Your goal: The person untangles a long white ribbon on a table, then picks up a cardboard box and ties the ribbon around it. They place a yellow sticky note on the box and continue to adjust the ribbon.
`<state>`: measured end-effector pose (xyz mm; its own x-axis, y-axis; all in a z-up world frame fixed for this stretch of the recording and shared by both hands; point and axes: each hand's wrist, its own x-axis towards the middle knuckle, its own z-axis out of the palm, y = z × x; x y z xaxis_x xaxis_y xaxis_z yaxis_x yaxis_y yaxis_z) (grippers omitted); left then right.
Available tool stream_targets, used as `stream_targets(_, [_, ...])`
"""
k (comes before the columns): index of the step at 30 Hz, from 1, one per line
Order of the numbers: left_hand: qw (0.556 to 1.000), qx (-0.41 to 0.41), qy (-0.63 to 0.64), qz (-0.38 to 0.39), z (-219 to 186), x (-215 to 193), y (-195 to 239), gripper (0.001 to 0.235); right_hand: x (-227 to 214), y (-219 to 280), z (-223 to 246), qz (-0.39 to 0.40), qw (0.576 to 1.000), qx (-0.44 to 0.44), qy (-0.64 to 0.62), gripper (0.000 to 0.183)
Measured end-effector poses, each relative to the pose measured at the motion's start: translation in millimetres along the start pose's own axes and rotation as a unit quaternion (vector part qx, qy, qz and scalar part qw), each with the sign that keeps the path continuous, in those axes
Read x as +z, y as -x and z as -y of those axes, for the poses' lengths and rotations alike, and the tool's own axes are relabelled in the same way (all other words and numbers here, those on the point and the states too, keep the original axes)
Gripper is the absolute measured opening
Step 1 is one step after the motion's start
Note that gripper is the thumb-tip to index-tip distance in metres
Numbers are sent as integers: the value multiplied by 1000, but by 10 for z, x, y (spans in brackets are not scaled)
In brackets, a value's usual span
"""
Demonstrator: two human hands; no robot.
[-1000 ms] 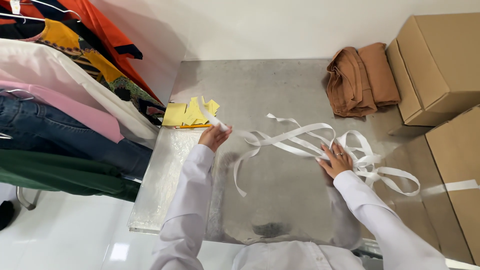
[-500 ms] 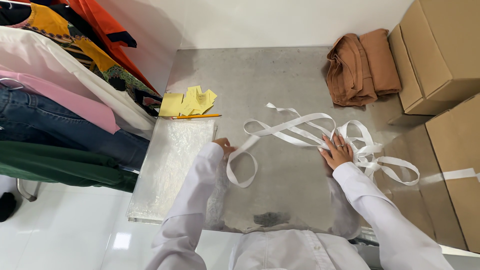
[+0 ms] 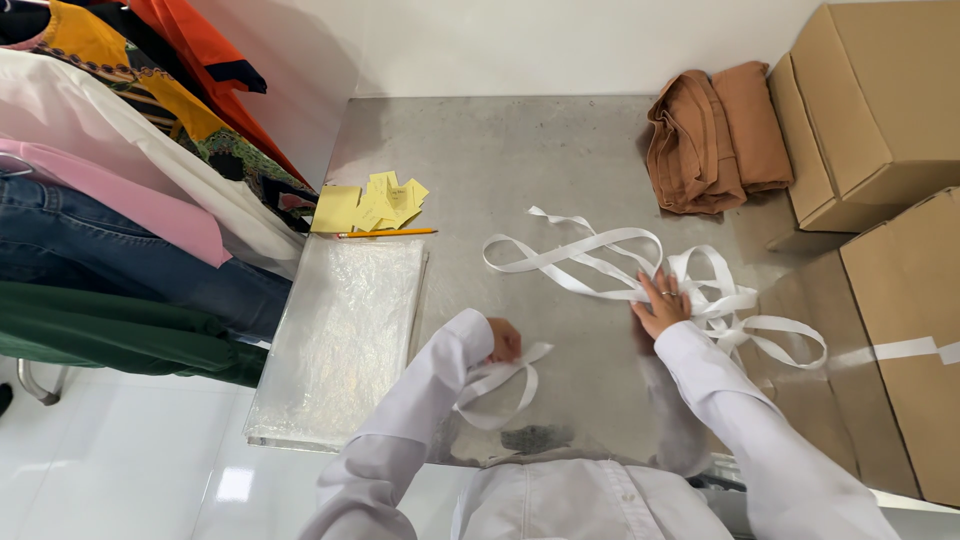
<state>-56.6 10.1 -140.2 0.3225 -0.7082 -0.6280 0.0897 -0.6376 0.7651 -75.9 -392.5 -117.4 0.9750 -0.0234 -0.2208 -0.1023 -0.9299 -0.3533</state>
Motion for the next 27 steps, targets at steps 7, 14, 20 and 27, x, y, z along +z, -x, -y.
stream_targets(7, [931, 15, -169, -323, -312, -408, -324, 31, -98, 194, 160, 28, 982, -104, -157, 59])
stream_targets(14, [909, 41, -171, -377, -1013, -157, -265, 92, -443, 540, 542, 60, 854, -59, -513, 45])
stream_targets(20, [906, 35, -296, -300, -965, -258, -825, 89, -708, 501, 622, -36, 838, -57, -542, 40])
stream_targets(27, [876, 41, -200, -437, -1024, -1148, -1216, 15, -1639, 584, 415, -208, 855, -34, -475, 36])
